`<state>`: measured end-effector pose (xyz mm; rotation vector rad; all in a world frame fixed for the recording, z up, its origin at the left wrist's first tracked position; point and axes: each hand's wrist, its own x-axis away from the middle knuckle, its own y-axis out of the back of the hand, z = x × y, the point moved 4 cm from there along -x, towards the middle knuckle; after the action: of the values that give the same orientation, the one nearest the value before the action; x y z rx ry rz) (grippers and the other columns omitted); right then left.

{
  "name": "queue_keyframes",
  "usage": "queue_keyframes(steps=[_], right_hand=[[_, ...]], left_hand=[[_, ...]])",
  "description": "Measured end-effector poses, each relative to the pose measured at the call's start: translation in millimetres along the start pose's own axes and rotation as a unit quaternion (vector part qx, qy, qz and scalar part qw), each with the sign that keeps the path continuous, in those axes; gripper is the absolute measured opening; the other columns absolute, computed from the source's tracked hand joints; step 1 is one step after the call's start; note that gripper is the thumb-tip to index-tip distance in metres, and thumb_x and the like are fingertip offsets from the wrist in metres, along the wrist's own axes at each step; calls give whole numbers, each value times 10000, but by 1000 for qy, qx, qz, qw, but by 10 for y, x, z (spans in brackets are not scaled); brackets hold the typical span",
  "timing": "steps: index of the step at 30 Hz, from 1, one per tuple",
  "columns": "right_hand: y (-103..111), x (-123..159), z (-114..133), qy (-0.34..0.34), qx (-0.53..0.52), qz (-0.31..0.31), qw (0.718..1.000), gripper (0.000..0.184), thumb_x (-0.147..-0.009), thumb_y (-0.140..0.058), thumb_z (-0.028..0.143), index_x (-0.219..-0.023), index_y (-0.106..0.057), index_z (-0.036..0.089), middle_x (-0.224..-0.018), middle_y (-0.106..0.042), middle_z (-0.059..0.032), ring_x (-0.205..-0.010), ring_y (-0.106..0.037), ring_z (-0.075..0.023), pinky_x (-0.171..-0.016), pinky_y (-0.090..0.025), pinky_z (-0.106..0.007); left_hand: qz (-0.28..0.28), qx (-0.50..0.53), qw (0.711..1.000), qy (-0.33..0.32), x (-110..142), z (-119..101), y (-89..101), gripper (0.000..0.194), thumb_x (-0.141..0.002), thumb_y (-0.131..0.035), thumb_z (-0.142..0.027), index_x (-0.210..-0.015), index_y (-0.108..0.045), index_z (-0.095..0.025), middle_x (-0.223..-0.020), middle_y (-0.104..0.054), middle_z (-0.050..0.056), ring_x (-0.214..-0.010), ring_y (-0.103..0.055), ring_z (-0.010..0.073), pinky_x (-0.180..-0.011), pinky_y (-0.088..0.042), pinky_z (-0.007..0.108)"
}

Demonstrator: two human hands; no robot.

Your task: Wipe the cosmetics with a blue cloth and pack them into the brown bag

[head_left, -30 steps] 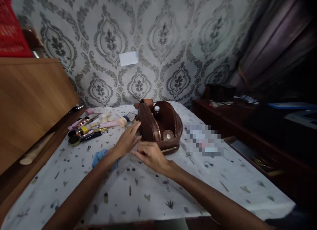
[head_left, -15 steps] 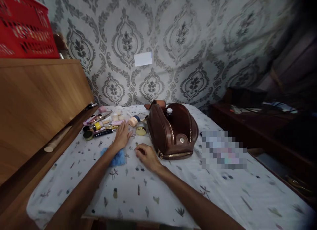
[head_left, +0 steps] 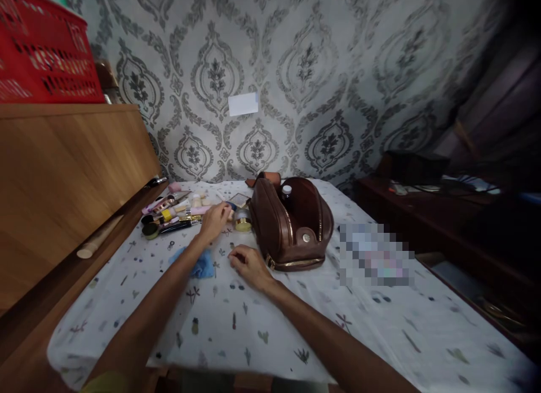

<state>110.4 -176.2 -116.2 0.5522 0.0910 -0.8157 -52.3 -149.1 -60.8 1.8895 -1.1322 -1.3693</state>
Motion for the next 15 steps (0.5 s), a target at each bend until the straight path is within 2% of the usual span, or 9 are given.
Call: queue_keyframes(steps=[3,5,10,15], right_hand=[[-3,0,-4,0,-3,-1,1000,150,-817,-560,115,-699,-623,182,-639,-604,15,-597,-532,-129,-579,-391,-225],[-1,2,0,2,-4,-1,1000,153,-819,-561,111,-702,-633,178,-633,-601,19,-598,-531,-125,-582,-388,-220],[17,0,10,2,-2,1,1000,145,-810,-577,89,-712,-657,161,-663,-610,16,-622,-532,-112,-605,-378,-213],[35,-2,19,-1,-5,4,1000,160,-799,-576,65,-689,-646,158,-671,-590,17,-633,-515,-111,-625,-368,-217]], left_hand=[[10,-26,999,27,36,102,141,432,-1041,-316,-388,-1076,-654,-121,-880,-713,73,-880,-679,226,-824,-504,328],[7,-52,997,58,-32,253,209,379,-1028,-351,-354,-1041,-656,-131,-878,-714,70,-888,-670,220,-838,-491,319],[-5,-114,978,172,-416,799,273,259,-948,-437,-214,-1095,-636,-138,-1177,-672,166,-1149,-608,270,-958,-463,352],[48,-142,949,276,-645,1272,169,292,-895,-541,-227,-1135,-617,-77,-1204,-664,250,-1145,-634,334,-921,-477,392]])
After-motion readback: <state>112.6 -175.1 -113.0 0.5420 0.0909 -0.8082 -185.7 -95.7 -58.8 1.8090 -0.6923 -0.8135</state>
